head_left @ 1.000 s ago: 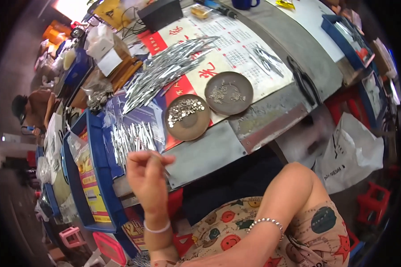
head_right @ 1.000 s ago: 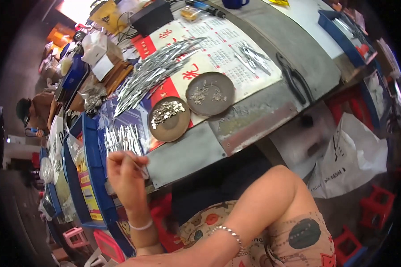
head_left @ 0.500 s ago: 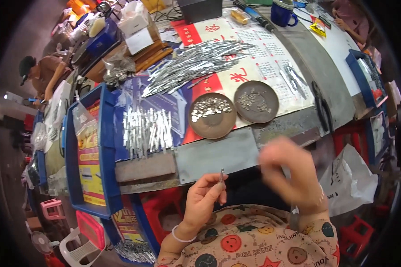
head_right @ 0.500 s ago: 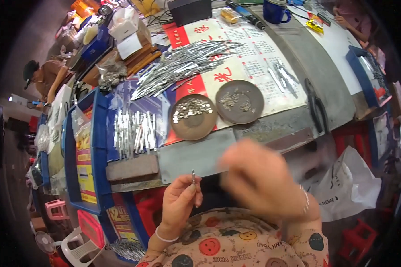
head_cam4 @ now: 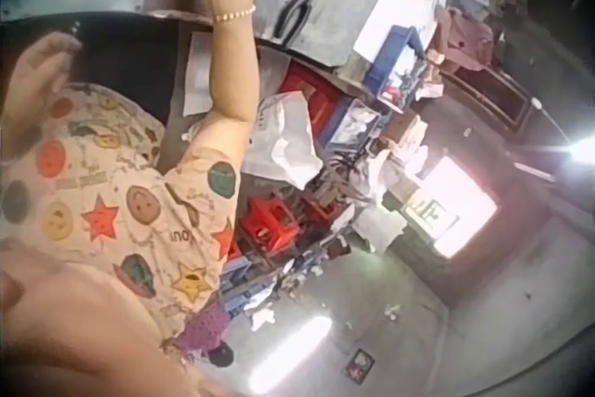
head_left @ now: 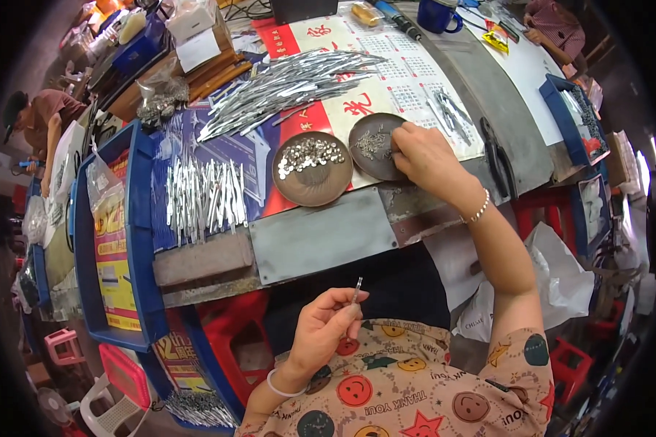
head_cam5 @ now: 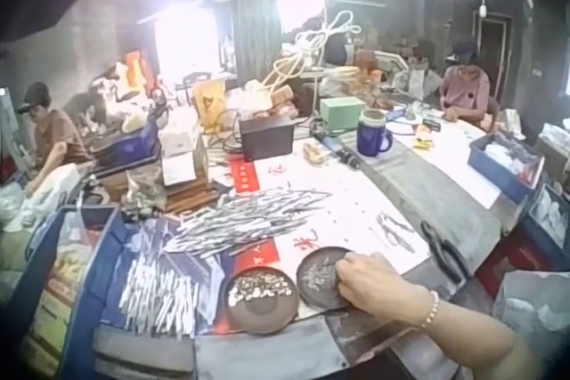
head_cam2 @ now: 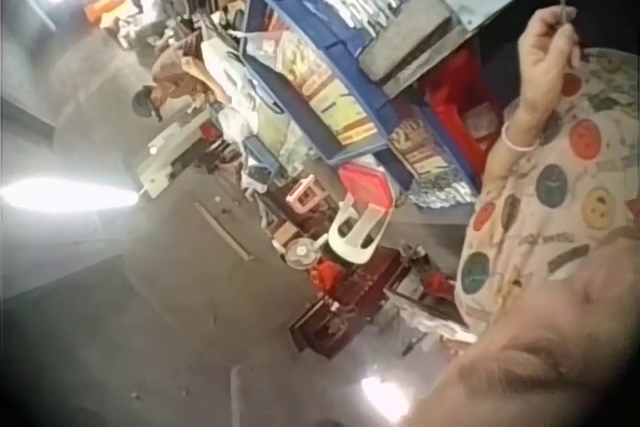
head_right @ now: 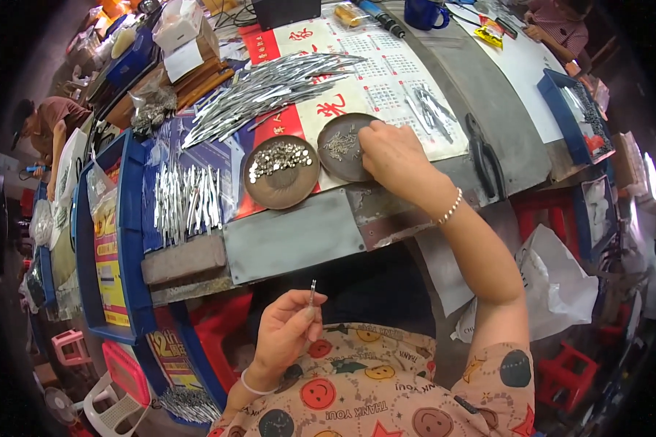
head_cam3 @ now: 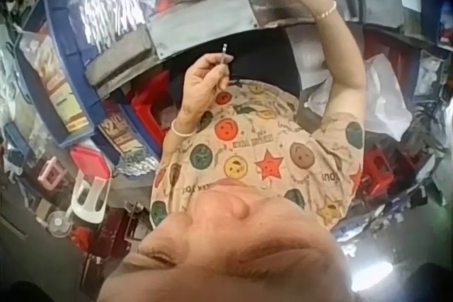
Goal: Manually assembling small metal zipper sliders onto metal pins or rods at a workbench.
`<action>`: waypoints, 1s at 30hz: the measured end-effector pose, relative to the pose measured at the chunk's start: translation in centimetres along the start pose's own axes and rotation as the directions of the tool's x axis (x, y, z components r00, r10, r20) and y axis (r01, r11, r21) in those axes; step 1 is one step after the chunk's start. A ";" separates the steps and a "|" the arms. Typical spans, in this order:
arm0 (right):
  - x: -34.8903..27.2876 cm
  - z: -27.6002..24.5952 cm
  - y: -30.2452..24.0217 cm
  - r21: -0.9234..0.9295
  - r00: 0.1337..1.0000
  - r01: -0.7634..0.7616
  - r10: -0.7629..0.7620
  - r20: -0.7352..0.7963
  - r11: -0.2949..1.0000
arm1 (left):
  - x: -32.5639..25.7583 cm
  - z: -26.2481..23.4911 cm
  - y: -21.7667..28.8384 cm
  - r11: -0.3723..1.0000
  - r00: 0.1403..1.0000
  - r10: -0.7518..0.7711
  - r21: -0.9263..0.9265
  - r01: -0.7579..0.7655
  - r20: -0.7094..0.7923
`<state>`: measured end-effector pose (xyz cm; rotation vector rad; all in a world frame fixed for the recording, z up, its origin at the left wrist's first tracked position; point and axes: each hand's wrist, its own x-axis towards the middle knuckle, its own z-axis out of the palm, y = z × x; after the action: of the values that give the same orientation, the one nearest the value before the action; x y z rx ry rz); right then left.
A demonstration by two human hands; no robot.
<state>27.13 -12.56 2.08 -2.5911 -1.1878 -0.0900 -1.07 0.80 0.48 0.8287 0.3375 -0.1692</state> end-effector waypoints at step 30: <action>0.9 -1.1 0.9 0.637 0.980 -0.168 0.199 0.023 0.752 | 2.2 0.2 -0.1 0.836 0.976 -0.132 -0.510 0.203 0.172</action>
<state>28.46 -12.81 3.05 -2.0558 -0.7524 0.2555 1.00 0.58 -0.24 0.2381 0.3128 -0.2793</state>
